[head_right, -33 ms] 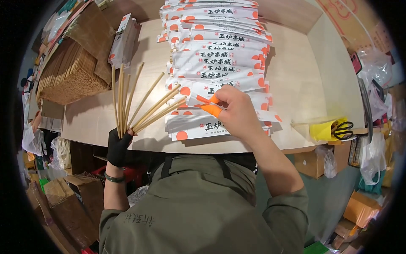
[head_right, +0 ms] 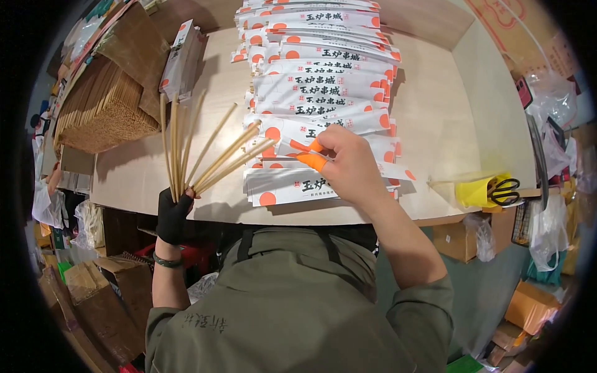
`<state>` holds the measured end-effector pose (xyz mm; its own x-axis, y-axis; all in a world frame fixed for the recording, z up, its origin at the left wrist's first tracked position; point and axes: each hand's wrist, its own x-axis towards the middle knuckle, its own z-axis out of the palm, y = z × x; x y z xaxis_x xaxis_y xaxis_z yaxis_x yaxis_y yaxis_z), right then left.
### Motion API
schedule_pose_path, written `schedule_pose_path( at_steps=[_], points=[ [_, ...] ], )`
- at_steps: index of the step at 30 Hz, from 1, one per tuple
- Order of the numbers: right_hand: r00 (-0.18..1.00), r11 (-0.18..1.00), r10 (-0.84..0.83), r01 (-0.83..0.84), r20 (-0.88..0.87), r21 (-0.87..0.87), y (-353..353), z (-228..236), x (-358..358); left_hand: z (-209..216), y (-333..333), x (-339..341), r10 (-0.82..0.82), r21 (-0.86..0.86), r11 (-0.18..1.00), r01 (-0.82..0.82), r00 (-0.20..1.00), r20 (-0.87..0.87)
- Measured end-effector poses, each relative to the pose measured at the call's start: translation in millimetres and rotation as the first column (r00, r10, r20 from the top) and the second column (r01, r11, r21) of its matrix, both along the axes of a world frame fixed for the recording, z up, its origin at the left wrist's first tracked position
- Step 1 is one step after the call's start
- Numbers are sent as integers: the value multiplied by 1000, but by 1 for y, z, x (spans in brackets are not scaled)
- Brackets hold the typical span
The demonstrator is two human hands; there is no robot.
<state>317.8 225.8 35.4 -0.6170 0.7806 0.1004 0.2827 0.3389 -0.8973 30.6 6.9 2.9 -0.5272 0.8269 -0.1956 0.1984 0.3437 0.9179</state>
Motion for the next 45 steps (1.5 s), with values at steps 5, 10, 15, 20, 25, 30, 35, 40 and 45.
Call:
schedule_pose_path(
  at_steps=[5, 10, 15, 20, 25, 30, 35, 40, 45],
  points=[
    [1000, 1000, 2, -2, 18, 7, -1, -2, 2, 3, -3, -7, -16, -28, 999, 19, 996, 93],
    [989, 971, 109, -127, 99, 204, -2, 3, 3, 11, 4, -8, -167, -66, 984, 162, 983, -78],
    [971, 776, 168, -235, 168, 586, -9, 2, -6, -8, 6, -15, -148, 55, 987, 148, 989, -4],
    [927, 583, 285, -368, 242, 725, -27, 6, -47, -11, 69, 71, -135, 463, 885, -51, 923, 361],
    [995, 570, 26, -97, 101, 816, -13, 3, -42, -16, 80, 52, 78, 385, 913, -135, 984, 159],
    [845, 456, 268, -535, 463, 711, -50, -45, -6, -25, 67, 40, 248, 257, 933, -252, 968, 47],
    [954, 683, 258, -294, 155, 669, -51, -54, -4, -25, 48, 36, 323, 52, 943, -329, 941, 97],
    [988, 922, 147, -154, 46, 355, -38, -39, -3, -20, 26, 21, 267, 66, 960, -271, 962, 62],
    [996, 985, -22, 6, -91, -174, -17, -8, -3, -10, 10, 12, 118, 140, 984, -115, 993, -11]
  ],
)
